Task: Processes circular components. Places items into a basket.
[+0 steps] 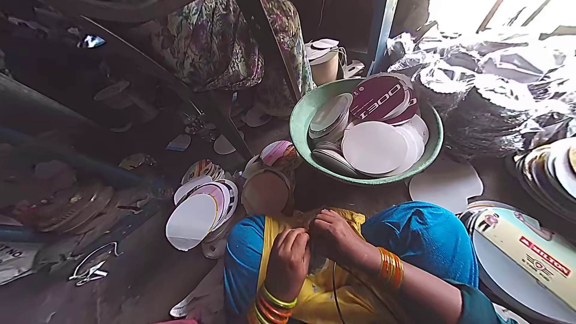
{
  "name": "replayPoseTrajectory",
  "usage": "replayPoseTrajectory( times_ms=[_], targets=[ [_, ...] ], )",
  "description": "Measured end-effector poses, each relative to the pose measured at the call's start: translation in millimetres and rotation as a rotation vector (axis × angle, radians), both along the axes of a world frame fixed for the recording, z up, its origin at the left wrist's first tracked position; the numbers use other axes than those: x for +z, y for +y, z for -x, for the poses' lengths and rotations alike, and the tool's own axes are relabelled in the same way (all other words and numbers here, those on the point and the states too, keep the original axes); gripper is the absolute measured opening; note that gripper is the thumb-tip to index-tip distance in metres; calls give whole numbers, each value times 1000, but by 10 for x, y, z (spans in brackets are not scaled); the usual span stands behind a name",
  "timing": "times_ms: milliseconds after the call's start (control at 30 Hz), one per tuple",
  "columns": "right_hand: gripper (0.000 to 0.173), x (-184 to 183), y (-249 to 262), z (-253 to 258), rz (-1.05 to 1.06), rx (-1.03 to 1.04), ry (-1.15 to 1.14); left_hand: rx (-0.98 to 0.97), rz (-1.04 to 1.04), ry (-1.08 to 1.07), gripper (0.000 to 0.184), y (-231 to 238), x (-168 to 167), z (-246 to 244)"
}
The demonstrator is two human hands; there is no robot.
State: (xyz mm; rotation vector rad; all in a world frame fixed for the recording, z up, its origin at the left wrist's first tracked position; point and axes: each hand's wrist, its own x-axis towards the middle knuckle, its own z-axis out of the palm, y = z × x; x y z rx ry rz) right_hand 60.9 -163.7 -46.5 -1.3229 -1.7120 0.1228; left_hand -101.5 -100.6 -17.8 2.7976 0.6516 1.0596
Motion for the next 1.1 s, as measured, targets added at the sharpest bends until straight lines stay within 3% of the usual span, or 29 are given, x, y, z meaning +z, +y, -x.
replayPoseTrajectory(
  times_ms=[133, 200, 333, 433, 533, 600, 733, 833, 967, 1100],
  targets=[
    [9, 85, -42, 41, -50, -59, -92, 5, 306, 9, 8, 13, 93, -5],
    [10, 112, -63, 26, 11, -11, 4, -11, 689, -42, 7, 75, 132, 20],
    [7, 80, -27, -95, 122, 119, 286, -38, 1506, -417, 18, 80, 97, 21],
    [13, 6, 3, -115, 56, 196, 370, 6, 1766, -607, 25, 42, 103, -14],
    [14, 9, -11, -73, -8, 174, 367, -13, 1765, -599, 24, 52, 105, -4],
    [7, 10, -22, -17, -77, 107, 315, -30, 1675, -544, 20, 50, 95, 7],
    [11, 33, -31, -8, -103, 88, 275, -50, 1447, -474, 13, 30, 74, -1],
    [6, 45, -18, -81, -28, 167, 382, -25, 1525, -506, 13, 16, 73, -6],
    [9, 39, 6, -146, -57, 212, 262, -21, 1654, -553, 16, 32, 72, -1],
    [11, 17, 11, -81, -58, 141, 240, -42, 1541, -492, 12, 16, 47, -25]
  ],
)
